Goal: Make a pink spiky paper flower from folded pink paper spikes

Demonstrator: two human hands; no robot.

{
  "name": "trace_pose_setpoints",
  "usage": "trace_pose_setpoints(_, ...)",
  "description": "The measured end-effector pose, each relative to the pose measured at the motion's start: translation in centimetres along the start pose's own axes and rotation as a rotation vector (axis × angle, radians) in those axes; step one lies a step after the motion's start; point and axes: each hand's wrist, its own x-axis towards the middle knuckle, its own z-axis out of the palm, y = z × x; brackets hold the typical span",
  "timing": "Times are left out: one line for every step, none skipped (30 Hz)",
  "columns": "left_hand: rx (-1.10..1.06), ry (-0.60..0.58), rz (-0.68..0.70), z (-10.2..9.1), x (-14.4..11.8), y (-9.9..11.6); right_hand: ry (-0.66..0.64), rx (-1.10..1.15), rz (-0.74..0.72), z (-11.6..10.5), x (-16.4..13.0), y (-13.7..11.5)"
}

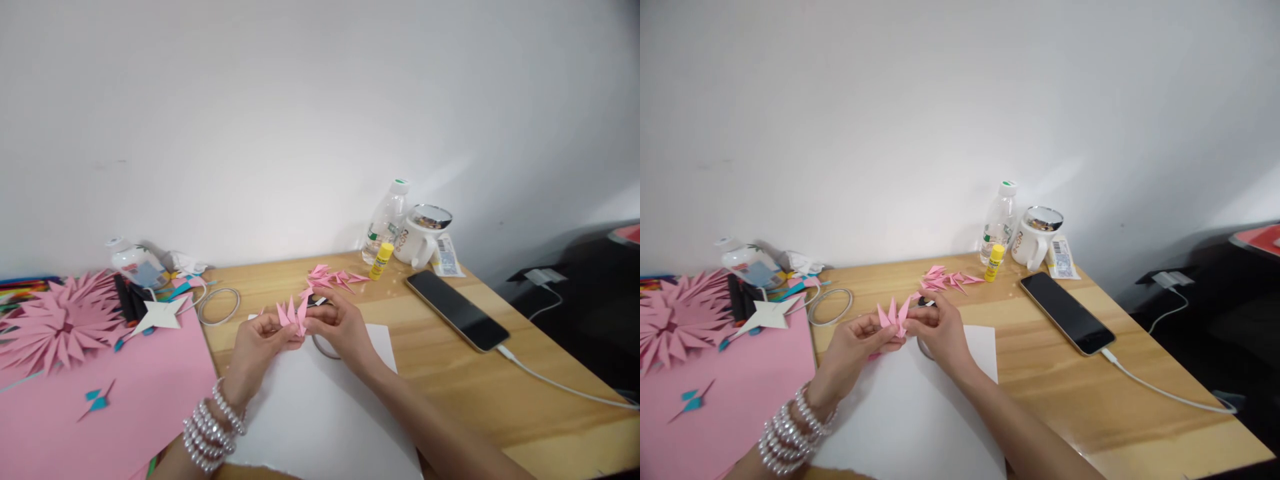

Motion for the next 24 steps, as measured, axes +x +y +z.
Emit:
trace_pose_setpoints(0.002, 0.002, -0.004, 0.03, -0.03, 0.05, 0.003, -0.003, 0.006, 0.00, -0.01, -0.02)
trace_pose_setpoints(0.003, 0.003, -0.006, 0.05, -0.06, 0.10, 0.008, -0.008, 0.010, 0.00, -0.02, -0.05)
trace_pose_setpoints(0.004, 0.003, -0.006, 0.07, -0.09, 0.15, 0.012, -0.014, 0.014, 0.00, -0.04, -0.07)
trace_pose_setpoints(0.004, 0.003, -0.005, 0.09, -0.11, 0.19, 0.017, -0.022, 0.016, 0.00, -0.06, -0.10)
trace_pose_setpoints(0.001, 0.002, -0.004, 0.10, -0.12, 0.19, 0.021, -0.030, 0.017, 0.00, -0.08, -0.11)
trace_pose_setpoints(-0.002, 0.001, -0.004, 0.10, -0.12, 0.17, 0.025, -0.040, 0.016, 0.00, -0.10, -0.12)
trace_pose_setpoints(-0.007, 0.000, -0.002, 0.09, -0.11, 0.11, 0.030, -0.051, 0.014, 0.00, -0.12, -0.12)
trace_pose_setpoints(-0.010, -0.004, 0.000, 0.07, -0.08, 0.03, 0.035, -0.062, 0.014, -0.01, -0.14, -0.10)
trace_pose_setpoints(-0.012, -0.011, 0.002, 0.04, -0.04, -0.07, 0.041, -0.073, 0.014, -0.03, -0.15, -0.08)
trace_pose_setpoints(-0.011, -0.018, 0.004, -0.01, 0.01, -0.18, 0.048, -0.082, 0.015, -0.05, -0.16, -0.06)
trace_pose_setpoints(-0.006, -0.026, 0.006, -0.07, 0.06, -0.29, 0.054, -0.091, 0.016, -0.09, -0.16, -0.03)
trace_pose_setpoints(-0.001, -0.031, 0.008, -0.13, 0.12, -0.37, 0.059, -0.099, 0.017, -0.14, -0.14, -0.01)
trace_pose_setpoints(0.004, -0.036, 0.007, -0.20, 0.16, -0.44, 0.060, -0.108, 0.022, -0.20, -0.11, 0.00)
trace_pose_setpoints(0.008, -0.039, 0.007, -0.27, 0.20, -0.47, 0.058, -0.119, 0.030, -0.27, -0.06, -0.01)
trace_pose_setpoints(0.012, -0.044, 0.006, -0.33, 0.23, -0.47, 0.053, -0.131, 0.041, -0.34, -0.01, -0.02)
trace_pose_setpoints(0.015, -0.049, 0.007, -0.40, 0.24, -0.46, 0.045, -0.139, 0.056, -0.42, 0.05, -0.06)
trace_pose_setpoints(0.019, -0.055, 0.009, -0.45, 0.25, -0.42, 0.034, -0.144, 0.074, -0.49, 0.10, -0.10)
trace_pose_setpoints(0.027, -0.062, 0.011, -0.50, 0.26, -0.39, 0.022, -0.145, 0.092, -0.55, 0.14, -0.15)
trace_pose_setpoints(0.037, -0.066, 0.014, -0.54, 0.26, -0.36, 0.012, -0.144, 0.107, -0.60, 0.18, -0.19)
trace_pose_setpoints(0.048, -0.069, 0.016, -0.58, 0.27, -0.34, 0.005, -0.143, 0.119, -0.65, 0.20, -0.24)
trace_pose_setpoints(0.059, -0.071, 0.018, -0.61, 0.29, -0.35, 0.002, -0.143, 0.129, -0.68, 0.22, -0.27)
trace_pose_setpoints(0.068, -0.075, 0.020, -0.64, 0.32, -0.37, 0.001, -0.146, 0.135, -0.71, 0.22, -0.28)
trace_pose_setpoints(0.074, -0.081, 0.024, -0.67, 0.35, -0.40, 0.001, -0.152, 0.136, -0.74, 0.23, -0.28)
trace_pose_setpoints(0.078, -0.085, 0.029, -0.69, 0.38, -0.45, 0.000, -0.156, 0.135, -0.77, 0.23, -0.26)
